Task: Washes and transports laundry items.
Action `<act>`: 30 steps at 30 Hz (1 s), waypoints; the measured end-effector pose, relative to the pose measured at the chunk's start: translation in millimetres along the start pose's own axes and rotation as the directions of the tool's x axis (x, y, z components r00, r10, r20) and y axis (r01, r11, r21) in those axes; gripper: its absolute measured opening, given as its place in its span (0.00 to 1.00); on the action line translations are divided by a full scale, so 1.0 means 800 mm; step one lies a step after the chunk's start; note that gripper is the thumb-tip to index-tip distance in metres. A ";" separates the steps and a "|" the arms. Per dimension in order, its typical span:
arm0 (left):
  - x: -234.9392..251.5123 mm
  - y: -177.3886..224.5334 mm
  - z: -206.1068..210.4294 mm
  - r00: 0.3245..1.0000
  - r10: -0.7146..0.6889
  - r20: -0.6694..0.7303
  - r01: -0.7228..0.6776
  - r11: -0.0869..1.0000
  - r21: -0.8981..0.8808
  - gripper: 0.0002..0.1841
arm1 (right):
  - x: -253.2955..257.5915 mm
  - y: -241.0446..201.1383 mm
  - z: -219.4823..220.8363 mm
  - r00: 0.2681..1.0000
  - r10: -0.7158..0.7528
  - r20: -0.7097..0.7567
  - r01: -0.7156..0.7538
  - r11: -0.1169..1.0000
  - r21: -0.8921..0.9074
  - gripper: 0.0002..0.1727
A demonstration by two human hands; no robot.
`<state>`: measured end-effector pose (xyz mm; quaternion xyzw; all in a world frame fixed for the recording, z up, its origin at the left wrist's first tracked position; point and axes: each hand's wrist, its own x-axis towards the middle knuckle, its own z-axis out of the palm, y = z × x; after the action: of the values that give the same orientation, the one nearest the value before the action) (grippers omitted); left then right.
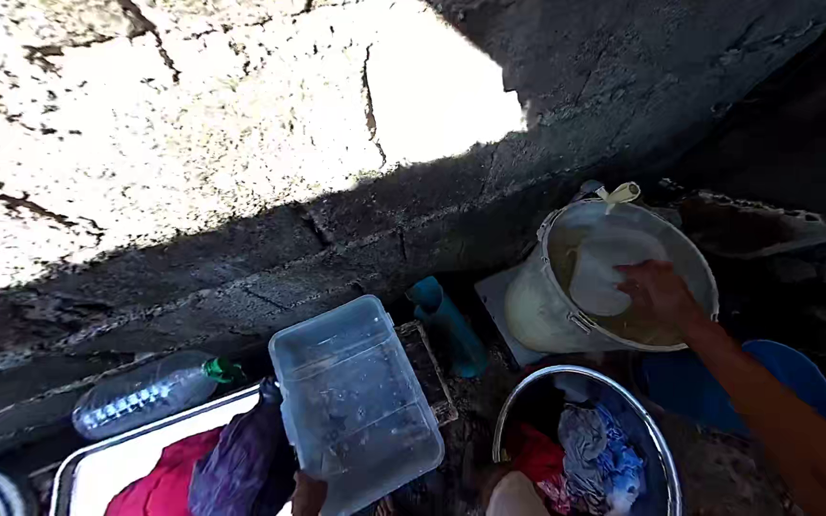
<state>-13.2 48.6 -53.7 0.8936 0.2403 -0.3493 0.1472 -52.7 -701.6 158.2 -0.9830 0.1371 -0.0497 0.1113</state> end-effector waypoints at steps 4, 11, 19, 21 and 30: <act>-0.018 0.009 -0.011 0.998 -0.018 0.055 0.023 0.995 -0.095 0.48 | -0.034 -0.083 -0.048 0.973 -0.227 -0.040 0.224 0.971 -0.079 0.17; -0.028 0.002 -0.018 0.993 0.027 0.117 -0.007 0.987 -0.163 0.40 | -0.076 -0.264 -0.027 0.867 -0.499 -0.010 0.499 0.867 0.003 0.16; -0.028 -0.052 0.020 0.967 0.053 0.249 0.045 0.927 -0.373 0.33 | -0.068 -0.485 0.079 0.513 -0.583 0.630 0.577 0.777 0.250 0.21; -0.030 -0.058 0.025 0.959 0.045 0.280 0.088 0.892 -0.443 0.30 | -0.065 -0.536 0.099 0.368 -0.536 0.759 0.609 0.756 0.239 0.21; -0.024 -0.062 0.033 0.944 0.085 0.319 0.085 0.871 -0.484 0.30 | -0.067 -0.650 0.101 0.143 -0.296 0.944 0.703 0.702 0.114 0.18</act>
<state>-66.5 72.9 -63.5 0.7554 0.2931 -0.4213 0.4073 40.6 -182.3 197.0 -0.8159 -0.2874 0.5003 -0.0377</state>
